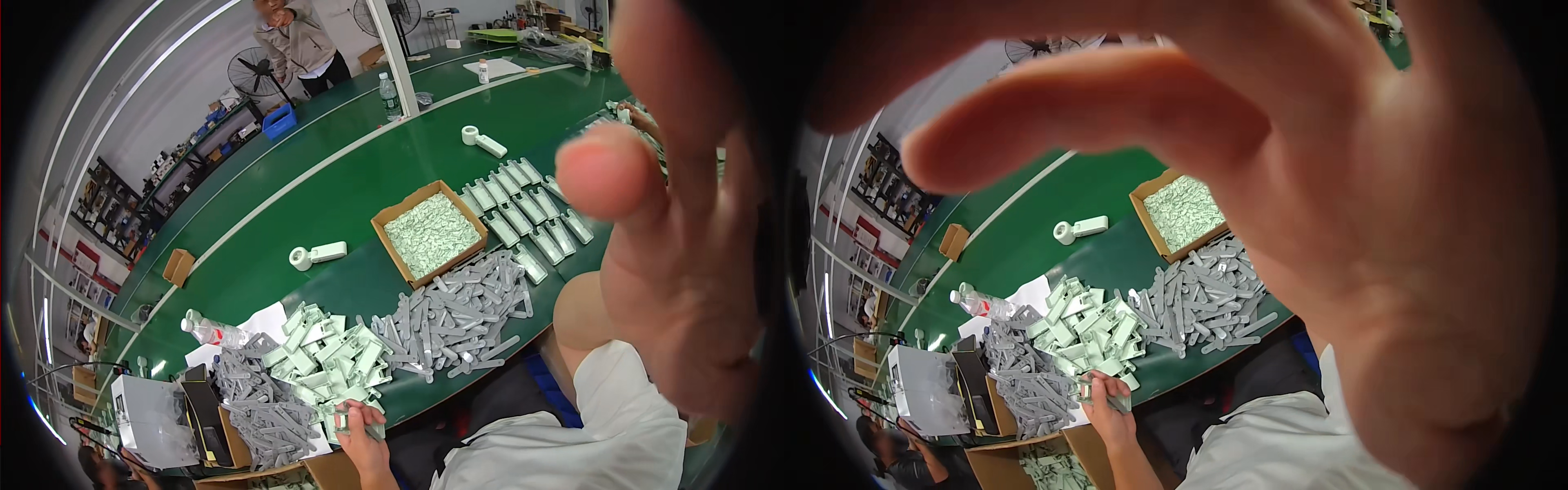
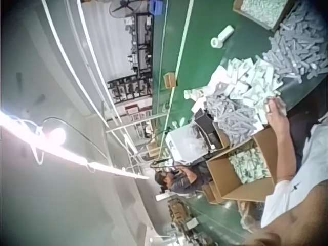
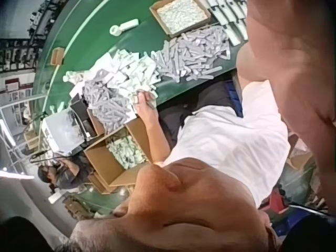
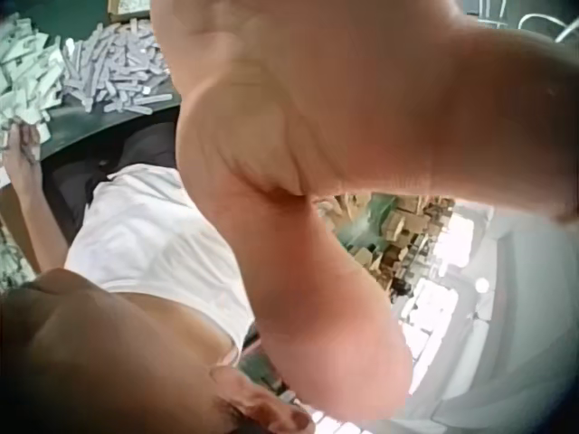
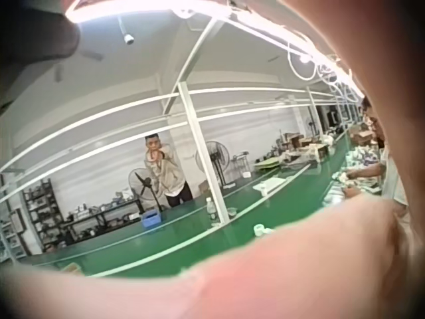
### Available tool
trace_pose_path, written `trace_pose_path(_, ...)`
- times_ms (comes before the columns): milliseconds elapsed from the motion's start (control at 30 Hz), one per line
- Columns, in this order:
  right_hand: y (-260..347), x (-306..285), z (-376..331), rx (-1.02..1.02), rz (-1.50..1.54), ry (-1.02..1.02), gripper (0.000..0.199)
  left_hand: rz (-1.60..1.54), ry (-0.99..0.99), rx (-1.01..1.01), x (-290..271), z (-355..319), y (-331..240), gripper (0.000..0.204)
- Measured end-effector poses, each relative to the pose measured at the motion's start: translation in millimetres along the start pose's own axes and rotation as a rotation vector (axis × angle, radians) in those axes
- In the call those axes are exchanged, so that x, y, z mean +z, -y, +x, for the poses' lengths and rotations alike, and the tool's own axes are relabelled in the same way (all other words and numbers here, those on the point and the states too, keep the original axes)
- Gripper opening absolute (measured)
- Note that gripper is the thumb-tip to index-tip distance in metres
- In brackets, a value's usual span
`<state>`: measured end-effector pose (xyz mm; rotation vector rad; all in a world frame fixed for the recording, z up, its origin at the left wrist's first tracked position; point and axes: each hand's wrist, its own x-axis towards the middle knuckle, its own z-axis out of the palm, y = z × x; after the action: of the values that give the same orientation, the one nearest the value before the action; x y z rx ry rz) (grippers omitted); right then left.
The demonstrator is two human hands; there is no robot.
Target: The person assembles plastic devices by hand, taking small components and inserts from piles and boxes, fitting them into plastic housings, and pressing them into place.
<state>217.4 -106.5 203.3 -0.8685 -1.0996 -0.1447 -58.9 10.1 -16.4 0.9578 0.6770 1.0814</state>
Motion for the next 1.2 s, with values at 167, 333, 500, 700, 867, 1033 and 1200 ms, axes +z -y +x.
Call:
trace_pose_path(167, 7, 8, -17, 0.011, 0.039, 0.049, 0.065, 0.038, -0.005, 0.033, 4, -9, -10, 0.013)
trace_pose_path(333, -9, 37, -2, 0.047, 0.076, 0.157, 0.064, 0.111, 0.038, 0.512, 23, 15, -71, 0.024)
trace_pose_path(500, -25, 66, -5, 0.136, 0.17, 0.287, 0.064, 0.178, -0.106, 0.929, 52, 20, -146, 0.03)
trace_pose_path(700, -32, 98, 14, 0.156, 0.238, 0.303, 0.063, 0.106, -0.025, 0.86, -68, -65, -203, 0.027)
trace_pose_path(867, -18, 115, 27, -0.067, 0.318, 0.274, 0.062, -0.012, 0.167, 1.005, -28, -37, -180, 0.026)
trace_pose_path(1033, -2, 86, 56, -0.22, 0.419, 0.272, 0.061, -0.082, 0.315, 1.102, -49, -75, -222, 0.025)
trace_pose_path(1200, -14, 93, 59, -0.21, 0.416, 0.212, 0.061, -0.146, 0.474, 0.99, -367, -244, -308, 0.024)
